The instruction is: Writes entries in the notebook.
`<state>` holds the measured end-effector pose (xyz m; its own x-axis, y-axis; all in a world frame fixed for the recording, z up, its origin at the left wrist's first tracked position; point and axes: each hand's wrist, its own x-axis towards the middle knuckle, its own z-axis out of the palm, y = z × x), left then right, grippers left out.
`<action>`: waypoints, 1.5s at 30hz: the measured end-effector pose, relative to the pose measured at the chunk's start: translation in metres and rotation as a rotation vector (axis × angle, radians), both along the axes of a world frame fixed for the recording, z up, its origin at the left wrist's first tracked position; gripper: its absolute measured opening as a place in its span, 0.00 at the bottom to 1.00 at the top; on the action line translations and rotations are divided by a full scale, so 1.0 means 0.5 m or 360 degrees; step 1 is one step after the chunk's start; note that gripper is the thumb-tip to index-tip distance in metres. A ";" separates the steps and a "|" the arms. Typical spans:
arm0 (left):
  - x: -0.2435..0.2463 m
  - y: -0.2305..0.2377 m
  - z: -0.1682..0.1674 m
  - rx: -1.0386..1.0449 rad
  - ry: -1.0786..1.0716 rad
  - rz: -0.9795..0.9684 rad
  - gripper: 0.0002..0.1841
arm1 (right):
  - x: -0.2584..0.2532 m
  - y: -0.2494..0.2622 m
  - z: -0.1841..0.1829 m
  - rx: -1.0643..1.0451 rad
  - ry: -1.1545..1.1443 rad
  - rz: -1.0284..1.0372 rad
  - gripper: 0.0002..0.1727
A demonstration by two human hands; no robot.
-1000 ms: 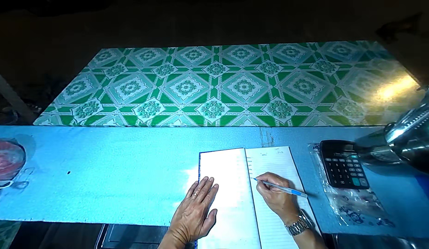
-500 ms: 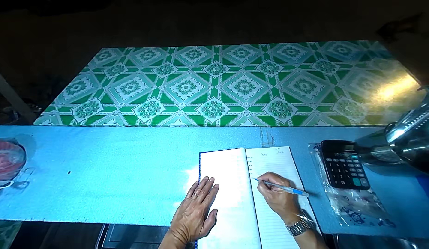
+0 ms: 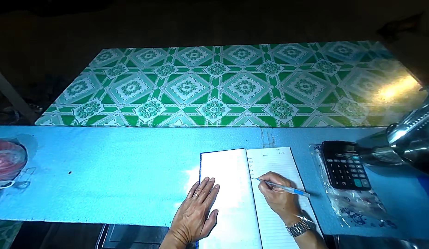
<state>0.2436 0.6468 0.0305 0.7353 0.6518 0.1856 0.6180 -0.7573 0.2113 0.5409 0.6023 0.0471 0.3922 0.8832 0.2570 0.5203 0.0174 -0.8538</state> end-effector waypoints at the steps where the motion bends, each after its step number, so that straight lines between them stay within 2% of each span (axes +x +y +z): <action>1: 0.000 0.000 0.000 -0.0005 0.0001 0.0000 0.35 | 0.001 -0.001 0.002 0.0004 0.0016 -0.0006 0.06; 6: 0.000 -0.001 -0.001 -0.0008 -0.0001 0.0000 0.35 | 0.022 -0.008 0.018 0.0101 0.0220 0.0003 0.06; 15: -0.001 -0.003 -0.001 -0.0020 -0.0007 -0.0006 0.35 | 0.023 -0.017 0.010 0.0009 -0.0001 -0.0010 0.08; 25: -0.002 -0.002 -0.001 -0.0022 -0.0014 -0.0008 0.35 | 0.015 -0.012 -0.001 0.0012 -0.0044 -0.0015 0.07; 27: -0.002 -0.002 -0.001 -0.0035 -0.0014 -0.0005 0.35 | 0.019 -0.012 0.009 0.0004 0.0057 -0.0043 0.07; 30: -0.003 -0.002 -0.001 -0.0028 -0.0002 -0.0001 0.36 | 0.036 -0.012 0.027 0.0011 0.0459 -0.0027 0.07; 32: -0.003 -0.004 0.001 -0.0045 0.0009 0.0001 0.35 | 0.042 -0.013 0.027 0.0003 0.0540 -0.0026 0.07; 40: -0.002 -0.005 0.007 -0.0051 0.0039 -0.0001 0.35 | 0.005 -0.017 0.038 0.0094 0.0451 0.0054 0.07; 45: -0.004 -0.001 0.008 -0.0053 0.0055 -0.0010 0.35 | -0.011 -0.035 0.016 0.0141 0.0370 0.0054 0.08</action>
<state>0.2415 0.6465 0.0344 0.7450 0.6526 0.1381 0.6207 -0.7541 0.2148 0.5353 0.5849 0.0549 0.4203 0.8749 0.2408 0.3082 0.1119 -0.9447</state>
